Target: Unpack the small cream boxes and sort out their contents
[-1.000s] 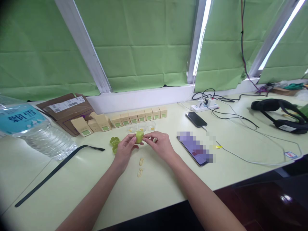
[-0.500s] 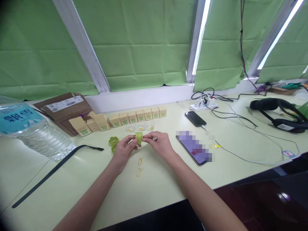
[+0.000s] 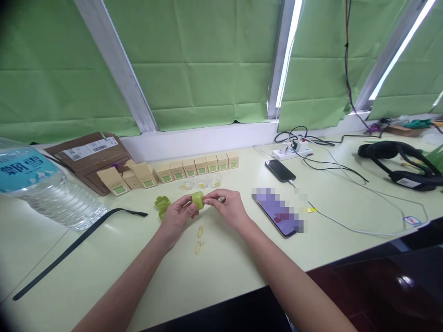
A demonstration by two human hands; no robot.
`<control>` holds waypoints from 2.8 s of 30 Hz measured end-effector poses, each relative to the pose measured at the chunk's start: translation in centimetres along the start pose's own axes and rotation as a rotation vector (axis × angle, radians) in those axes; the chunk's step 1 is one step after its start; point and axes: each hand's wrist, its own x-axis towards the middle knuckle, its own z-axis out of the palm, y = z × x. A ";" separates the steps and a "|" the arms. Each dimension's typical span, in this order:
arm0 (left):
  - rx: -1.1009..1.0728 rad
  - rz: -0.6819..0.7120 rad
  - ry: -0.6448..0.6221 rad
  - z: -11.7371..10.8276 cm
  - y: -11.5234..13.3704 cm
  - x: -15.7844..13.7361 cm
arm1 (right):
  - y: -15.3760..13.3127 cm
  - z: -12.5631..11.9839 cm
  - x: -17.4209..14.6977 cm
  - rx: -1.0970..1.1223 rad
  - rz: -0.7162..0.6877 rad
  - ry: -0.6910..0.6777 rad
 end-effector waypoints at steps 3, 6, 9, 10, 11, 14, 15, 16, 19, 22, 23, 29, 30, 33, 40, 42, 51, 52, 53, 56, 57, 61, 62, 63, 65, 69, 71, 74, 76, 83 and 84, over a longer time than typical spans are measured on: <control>-0.007 0.005 -0.021 0.0 0.2 -0.1 | 0.1 -0.1 0.1 -0.007 -0.019 -0.020; -0.026 0.016 -0.025 0.2 0.4 -0.1 | 0.2 -0.1 0.1 -0.035 -0.045 -0.023; -0.085 0.019 -0.012 0.6 0.6 -0.1 | 0.1 -0.1 0.1 -0.092 -0.094 -0.012; -0.108 0.015 -0.007 0.8 0.6 -0.1 | 0.0 -0.2 0.1 -0.109 -0.110 -0.010; -0.131 0.008 -0.002 0.9 0.6 -0.1 | -0.1 -0.2 0.0 -0.123 -0.122 -0.008; -0.194 -0.009 0.009 1.0 0.5 -0.1 | -0.5 -0.2 -0.1 -0.145 -0.131 -0.002; -0.215 -0.009 0.013 1.0 0.5 -0.1 | -0.6 -0.2 -0.2 -0.147 -0.128 0.000; -0.234 -0.008 0.017 0.9 0.4 0.0 | -0.8 -0.2 -0.2 -0.149 -0.126 0.002; -0.275 -0.009 0.027 0.8 0.4 0.0 | -1.0 -0.2 -0.4 -0.163 -0.133 0.001; -0.280 -0.019 0.023 0.8 0.5 0.0 | -1.0 -0.2 -0.4 -0.174 -0.141 -0.002; -0.275 -0.021 0.023 0.9 0.5 0.0 | -0.9 -0.2 -0.3 -0.175 -0.141 -0.001; -0.249 -0.024 0.021 0.9 0.5 0.0 | -0.2 -0.1 -0.1 -0.167 -0.140 -0.010; -0.242 -0.024 0.021 0.9 0.5 0.0 | -0.1 -0.1 0.0 -0.167 -0.139 -0.013; -0.213 -0.024 0.025 1.0 0.6 0.0 | 0.1 -0.1 0.0 -0.164 -0.135 -0.022; -0.146 -0.019 0.000 1.2 0.9 -0.1 | 0.2 0.0 -0.1 -0.160 -0.125 -0.049; -0.138 -0.023 -0.003 1.2 0.8 -0.1 | 0.0 0.0 -0.1 -0.164 -0.126 -0.053; -0.109 -0.030 -0.002 1.2 0.4 0.0 | -1.0 -0.1 -0.5 -0.159 -0.123 -0.093; -0.100 -0.031 -0.006 1.3 0.4 -0.1 | -1.0 -0.1 -0.5 -0.150 -0.112 -0.121; -0.085 -0.033 -0.012 1.3 0.5 -0.1 | -1.1 -0.1 -0.5 -0.144 -0.098 -0.151; -0.029 -0.028 -0.030 1.3 0.6 -0.2 | -1.2 -0.2 -0.6 -0.154 -0.066 -0.219; -0.016 -0.026 -0.036 1.3 0.6 -0.2 | -1.3 -0.2 -0.6 -0.163 -0.065 -0.225; 0.005 -0.009 -0.048 1.1 0.3 -0.1 | -1.3 -0.3 -0.6 -0.192 -0.085 -0.210; 0.012 -0.006 -0.052 1.1 0.2 -0.1 | -1.3 -0.3 -0.6 -0.191 -0.089 -0.207; 0.021 -0.002 -0.056 1.1 0.1 0.0 | -1.3 -0.3 -0.7 -0.189 -0.091 -0.207; 0.030 -0.003 -0.058 1.0 -0.1 0.1 | -1.3 -0.3 -0.7 -0.184 -0.091 -0.211; 0.011 -0.032 -0.028 1.1 -0.1 0.1 | -1.3 -0.2 -0.7 -0.199 -0.095 -0.242; -0.003 -0.039 -0.007 1.3 0.2 0.1 | -1.3 -0.2 -0.7 -0.210 -0.109 -0.254; -0.012 -0.042 0.015 1.5 0.6 -0.1 | -1.2 -0.1 -0.7 -0.228 -0.123 -0.261; -0.013 -0.041 0.012 1.6 0.7 -0.1 | -1.2 -0.2 -0.7 -0.239 -0.123 -0.258; 0.013 0.010 -0.026 1.7 0.4 -0.1 | -1.3 -0.1 -0.8 -0.253 -0.098 -0.230; 0.017 0.015 -0.023 1.7 0.4 -0.1 | -1.4 -0.1 -0.8 -0.256 -0.096 -0.222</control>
